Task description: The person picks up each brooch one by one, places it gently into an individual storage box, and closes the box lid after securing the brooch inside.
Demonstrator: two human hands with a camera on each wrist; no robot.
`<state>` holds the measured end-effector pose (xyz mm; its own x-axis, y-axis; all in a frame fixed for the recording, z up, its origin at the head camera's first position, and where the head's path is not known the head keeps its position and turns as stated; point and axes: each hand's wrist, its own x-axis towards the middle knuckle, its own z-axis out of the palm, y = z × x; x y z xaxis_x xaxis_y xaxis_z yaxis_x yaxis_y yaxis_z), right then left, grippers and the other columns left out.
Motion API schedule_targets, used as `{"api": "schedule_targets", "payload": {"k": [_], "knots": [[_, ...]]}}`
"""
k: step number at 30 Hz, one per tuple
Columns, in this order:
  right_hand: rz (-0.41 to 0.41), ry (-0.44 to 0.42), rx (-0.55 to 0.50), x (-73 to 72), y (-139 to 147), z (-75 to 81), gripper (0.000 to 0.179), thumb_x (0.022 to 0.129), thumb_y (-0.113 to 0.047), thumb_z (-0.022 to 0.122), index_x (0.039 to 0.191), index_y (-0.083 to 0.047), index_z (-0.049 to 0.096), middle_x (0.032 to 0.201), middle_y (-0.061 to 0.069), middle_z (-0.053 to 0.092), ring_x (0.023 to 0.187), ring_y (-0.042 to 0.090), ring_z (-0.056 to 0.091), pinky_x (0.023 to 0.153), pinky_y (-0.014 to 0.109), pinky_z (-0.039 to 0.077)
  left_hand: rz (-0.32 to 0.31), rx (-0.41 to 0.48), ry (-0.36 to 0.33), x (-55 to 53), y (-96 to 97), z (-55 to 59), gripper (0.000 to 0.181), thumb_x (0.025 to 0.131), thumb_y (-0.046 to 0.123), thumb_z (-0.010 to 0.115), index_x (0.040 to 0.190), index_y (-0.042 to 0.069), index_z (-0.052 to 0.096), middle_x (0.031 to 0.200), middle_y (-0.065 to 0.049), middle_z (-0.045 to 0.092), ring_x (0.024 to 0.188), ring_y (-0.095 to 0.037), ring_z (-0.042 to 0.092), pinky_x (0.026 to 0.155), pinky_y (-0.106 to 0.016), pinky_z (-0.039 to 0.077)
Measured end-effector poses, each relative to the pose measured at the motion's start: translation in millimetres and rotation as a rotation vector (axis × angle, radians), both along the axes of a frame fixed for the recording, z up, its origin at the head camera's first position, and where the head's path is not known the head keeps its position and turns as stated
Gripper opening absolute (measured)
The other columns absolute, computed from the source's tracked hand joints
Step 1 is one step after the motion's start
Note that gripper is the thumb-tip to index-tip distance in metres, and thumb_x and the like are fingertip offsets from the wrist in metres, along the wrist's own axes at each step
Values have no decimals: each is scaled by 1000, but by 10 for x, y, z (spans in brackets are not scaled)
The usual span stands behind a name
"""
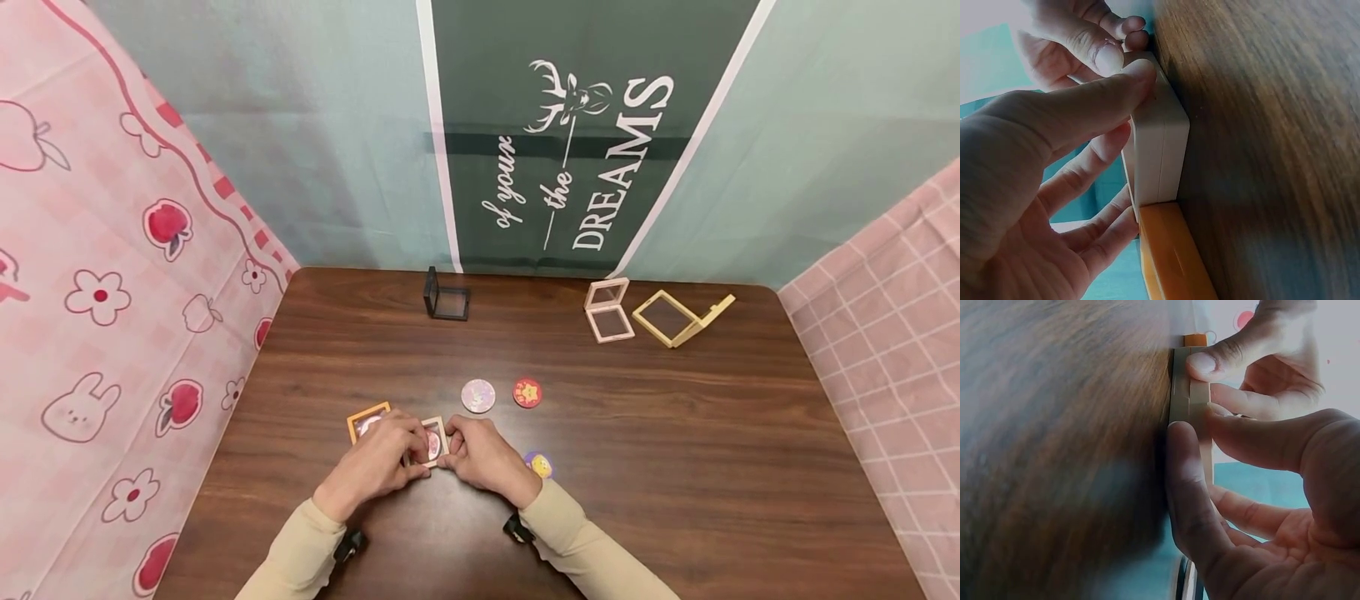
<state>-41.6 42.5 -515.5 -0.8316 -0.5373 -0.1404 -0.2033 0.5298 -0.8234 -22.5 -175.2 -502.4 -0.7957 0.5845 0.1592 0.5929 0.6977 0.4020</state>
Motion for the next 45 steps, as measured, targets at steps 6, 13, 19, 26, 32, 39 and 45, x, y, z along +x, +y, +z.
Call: {"api": "schedule_targets", "payload": {"k": [6,13,19,26,32,39,45], "knots": [[6,9,-5,11,3,-6,25,88,-8,86,105,-3,68,76,-4,63,63,-2,53,59,19,47,-13,14,15,-2,-5,-15,31,71,21,100,72,22,69,90,11,67,93,-14,63,84,-36,55],[1,0,7,4,17,-7,26,88,-10,87,107,-4,69,76,-5,64,63,-2,54,59,20,48,7,-8,2,7,-4,-25,31,73,25,100,76,20,69,93,9,69,96,-14,63,86,-36,55],[-21,40,27,11,84,50,31,89,-12,86,113,-1,69,80,-5,65,64,-2,56,63,20,50,8,-10,29,0,11,-34,33,70,28,101,80,19,70,95,9,70,94,-14,62,83,-34,54],[-69,112,31,-17,283,114,29,90,-10,85,112,2,71,83,-2,65,68,-1,59,67,23,53,-5,32,25,-70,45,55,28,78,34,96,84,19,73,97,9,69,99,-15,62,85,-36,54],[-92,133,9,-44,452,129,24,90,-7,84,108,3,72,81,-2,65,67,1,60,65,22,54,35,82,-8,-181,40,109,15,89,23,88,90,20,74,99,8,70,97,-13,63,84,-36,55],[-137,155,32,27,671,148,21,88,-7,86,103,0,73,79,-5,64,66,0,59,65,21,53,148,140,-73,-369,60,121,7,93,19,83,95,19,76,102,8,73,100,-15,67,88,-40,57],[-141,181,44,116,839,179,22,87,-9,87,103,-2,74,81,-4,66,70,2,60,68,23,55,260,151,-70,-563,90,182,9,94,21,82,100,15,77,104,0,75,100,-24,70,86,-47,58]]}}
